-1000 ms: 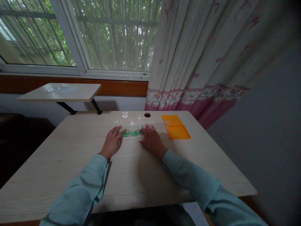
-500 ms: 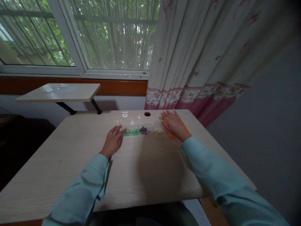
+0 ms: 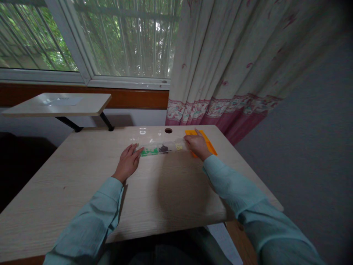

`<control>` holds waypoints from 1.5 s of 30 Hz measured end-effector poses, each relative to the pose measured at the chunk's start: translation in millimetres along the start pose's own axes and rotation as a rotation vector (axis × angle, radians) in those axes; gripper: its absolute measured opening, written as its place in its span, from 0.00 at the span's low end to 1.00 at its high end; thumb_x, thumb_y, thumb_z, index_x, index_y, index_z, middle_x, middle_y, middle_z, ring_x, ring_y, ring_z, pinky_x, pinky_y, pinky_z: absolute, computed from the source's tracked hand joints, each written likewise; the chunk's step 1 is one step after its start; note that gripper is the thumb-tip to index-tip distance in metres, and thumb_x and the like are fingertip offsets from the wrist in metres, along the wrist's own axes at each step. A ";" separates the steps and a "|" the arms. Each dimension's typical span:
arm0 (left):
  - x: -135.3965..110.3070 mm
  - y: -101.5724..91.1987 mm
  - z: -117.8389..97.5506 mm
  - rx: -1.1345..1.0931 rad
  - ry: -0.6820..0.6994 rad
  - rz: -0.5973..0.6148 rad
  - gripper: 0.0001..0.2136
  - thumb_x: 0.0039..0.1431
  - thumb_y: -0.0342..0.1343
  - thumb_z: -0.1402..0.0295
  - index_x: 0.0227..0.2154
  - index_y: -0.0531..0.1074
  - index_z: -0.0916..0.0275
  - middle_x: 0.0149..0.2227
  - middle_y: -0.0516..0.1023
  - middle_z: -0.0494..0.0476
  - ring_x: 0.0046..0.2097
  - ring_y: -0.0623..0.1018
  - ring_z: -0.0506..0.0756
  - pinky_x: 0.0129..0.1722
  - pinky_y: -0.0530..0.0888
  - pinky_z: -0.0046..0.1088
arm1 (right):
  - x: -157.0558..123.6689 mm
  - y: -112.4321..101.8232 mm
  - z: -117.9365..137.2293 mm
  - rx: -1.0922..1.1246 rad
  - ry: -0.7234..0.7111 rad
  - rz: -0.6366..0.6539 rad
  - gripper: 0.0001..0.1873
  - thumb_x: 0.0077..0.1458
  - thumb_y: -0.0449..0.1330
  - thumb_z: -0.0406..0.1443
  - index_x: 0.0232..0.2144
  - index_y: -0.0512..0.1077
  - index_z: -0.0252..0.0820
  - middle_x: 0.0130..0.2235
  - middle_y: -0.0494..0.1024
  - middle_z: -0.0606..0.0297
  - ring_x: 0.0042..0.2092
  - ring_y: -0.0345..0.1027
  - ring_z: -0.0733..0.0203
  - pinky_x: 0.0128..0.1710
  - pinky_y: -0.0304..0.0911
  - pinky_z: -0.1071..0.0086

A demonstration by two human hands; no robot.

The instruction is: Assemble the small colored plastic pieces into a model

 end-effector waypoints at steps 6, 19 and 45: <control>-0.1 1.3 0.3 -0.003 -0.009 -0.009 0.20 0.67 0.43 0.66 0.61 0.63 0.53 0.65 0.59 0.57 0.66 0.58 0.62 0.63 0.60 0.49 | -12.6 23.0 4.1 0.042 -0.011 -0.029 0.17 0.63 0.47 0.36 0.47 0.73 0.39 0.49 0.79 0.55 0.50 0.71 0.56 0.67 0.40 0.53; 0.4 -1.0 -1.7 -0.024 -0.027 -0.001 0.21 0.67 0.42 0.65 0.61 0.62 0.53 0.65 0.60 0.57 0.65 0.58 0.61 0.63 0.60 0.48 | -49.9 47.4 25.2 0.056 -0.029 0.049 0.37 0.62 0.46 0.52 0.61 0.59 0.28 0.64 0.59 0.43 0.67 0.48 0.48 0.68 0.37 0.50; 0.5 0.3 0.5 -0.034 -0.021 -0.018 0.20 0.67 0.42 0.64 0.61 0.62 0.54 0.64 0.61 0.58 0.66 0.58 0.61 0.64 0.59 0.49 | -13.9 34.4 -138.1 0.515 0.739 -0.007 0.13 0.52 0.60 0.38 0.34 0.77 0.32 0.32 0.79 0.49 0.40 0.72 0.51 0.46 0.63 0.61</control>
Point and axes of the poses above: each hand's wrist, its own x-axis towards the middle knuckle, its own y-axis out of the palm, z = x × y, the point moved 2 cm from there along x, towards the middle knuckle
